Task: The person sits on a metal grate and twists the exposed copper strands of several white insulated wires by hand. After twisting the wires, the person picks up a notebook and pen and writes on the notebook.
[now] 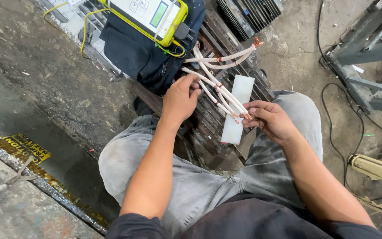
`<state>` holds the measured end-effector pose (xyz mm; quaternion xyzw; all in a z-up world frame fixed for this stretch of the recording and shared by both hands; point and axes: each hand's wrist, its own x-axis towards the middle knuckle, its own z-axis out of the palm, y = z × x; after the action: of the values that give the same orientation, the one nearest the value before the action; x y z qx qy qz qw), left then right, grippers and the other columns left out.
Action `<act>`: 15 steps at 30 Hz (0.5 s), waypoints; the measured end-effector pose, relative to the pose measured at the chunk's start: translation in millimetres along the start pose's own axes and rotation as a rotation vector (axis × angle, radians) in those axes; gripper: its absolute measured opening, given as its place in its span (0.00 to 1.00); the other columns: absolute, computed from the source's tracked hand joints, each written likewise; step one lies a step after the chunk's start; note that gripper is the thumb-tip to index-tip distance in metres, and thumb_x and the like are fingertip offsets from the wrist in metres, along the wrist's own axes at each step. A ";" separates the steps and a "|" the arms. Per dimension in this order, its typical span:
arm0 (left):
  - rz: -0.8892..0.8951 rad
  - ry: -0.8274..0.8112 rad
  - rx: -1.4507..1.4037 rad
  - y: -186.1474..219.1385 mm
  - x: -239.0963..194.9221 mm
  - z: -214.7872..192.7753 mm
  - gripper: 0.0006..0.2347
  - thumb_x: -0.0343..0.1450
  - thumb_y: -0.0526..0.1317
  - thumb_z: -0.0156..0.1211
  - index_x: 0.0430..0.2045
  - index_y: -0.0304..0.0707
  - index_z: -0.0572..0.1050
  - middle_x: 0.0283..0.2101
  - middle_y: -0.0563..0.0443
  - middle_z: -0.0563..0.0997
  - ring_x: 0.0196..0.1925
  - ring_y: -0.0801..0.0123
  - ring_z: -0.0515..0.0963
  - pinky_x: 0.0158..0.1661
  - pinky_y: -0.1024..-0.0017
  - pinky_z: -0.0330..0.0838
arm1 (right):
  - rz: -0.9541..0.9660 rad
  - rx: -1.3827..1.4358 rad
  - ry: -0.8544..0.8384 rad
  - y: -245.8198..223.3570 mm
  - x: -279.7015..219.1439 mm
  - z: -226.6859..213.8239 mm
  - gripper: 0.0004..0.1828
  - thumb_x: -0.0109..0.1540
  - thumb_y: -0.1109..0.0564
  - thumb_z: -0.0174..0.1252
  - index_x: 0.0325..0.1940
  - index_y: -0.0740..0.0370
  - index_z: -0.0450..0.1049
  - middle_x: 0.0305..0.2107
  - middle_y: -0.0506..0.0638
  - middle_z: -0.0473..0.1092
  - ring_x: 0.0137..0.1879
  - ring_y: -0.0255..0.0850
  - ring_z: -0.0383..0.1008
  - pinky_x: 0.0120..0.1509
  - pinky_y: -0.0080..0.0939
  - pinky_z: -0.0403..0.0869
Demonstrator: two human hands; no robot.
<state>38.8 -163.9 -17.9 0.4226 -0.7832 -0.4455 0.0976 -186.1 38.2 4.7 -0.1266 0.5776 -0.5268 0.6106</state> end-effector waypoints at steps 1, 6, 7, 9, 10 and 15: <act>-0.001 -0.002 0.001 3.4 -1.5 2.0 0.11 0.68 0.41 0.60 0.44 0.59 0.74 0.40 0.63 0.81 0.39 0.67 0.84 0.41 0.60 0.78 | 0.001 0.002 0.001 1.8 0.7 -0.7 0.15 0.64 0.67 0.49 0.52 0.81 0.69 0.31 0.66 0.75 0.37 0.51 0.82 0.42 0.47 0.83; 0.267 0.038 0.027 17.6 -5.2 10.7 0.18 0.68 0.34 0.60 0.54 0.46 0.74 0.61 0.45 0.68 0.55 0.40 0.77 0.47 0.47 0.77 | -0.017 -0.040 0.012 12.7 5.7 -8.8 0.14 0.65 0.67 0.50 0.52 0.81 0.70 0.32 0.67 0.75 0.37 0.52 0.82 0.41 0.47 0.83; 0.262 0.036 0.026 14.7 -3.4 14.4 0.18 0.68 0.34 0.60 0.54 0.46 0.74 0.61 0.45 0.68 0.55 0.40 0.77 0.47 0.47 0.77 | -0.013 -0.040 0.011 11.3 5.5 -7.1 0.14 0.65 0.67 0.50 0.52 0.81 0.70 0.32 0.67 0.75 0.37 0.52 0.82 0.41 0.47 0.83; 0.256 -0.061 0.109 9.1 0.8 21.1 0.19 0.69 0.36 0.59 0.56 0.51 0.71 0.59 0.49 0.69 0.54 0.45 0.76 0.47 0.50 0.76 | -0.005 -0.054 0.041 7.8 5.8 -3.3 0.12 0.64 0.67 0.51 0.50 0.80 0.70 0.30 0.64 0.75 0.37 0.51 0.82 0.41 0.44 0.84; 0.253 -0.061 0.109 7.9 1.1 21.1 0.19 0.69 0.36 0.59 0.56 0.51 0.71 0.59 0.49 0.69 0.54 0.45 0.76 0.47 0.50 0.76 | -0.002 -0.053 0.039 8.6 6.4 -3.7 0.12 0.64 0.67 0.51 0.50 0.80 0.70 0.30 0.64 0.75 0.37 0.51 0.82 0.41 0.44 0.84; 0.267 -0.051 0.108 4.3 5.6 26.2 0.18 0.69 0.36 0.61 0.54 0.48 0.72 0.57 0.50 0.69 0.52 0.46 0.76 0.46 0.51 0.77 | -0.003 -0.043 0.040 12.8 9.9 -10.5 0.11 0.64 0.67 0.54 0.49 0.79 0.71 0.30 0.65 0.75 0.36 0.52 0.82 0.40 0.46 0.84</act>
<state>19.0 -150.9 -31.1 0.3080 -0.8575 -0.3963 0.1129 -190.7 40.4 -13.8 -0.1303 0.6007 -0.5175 0.5953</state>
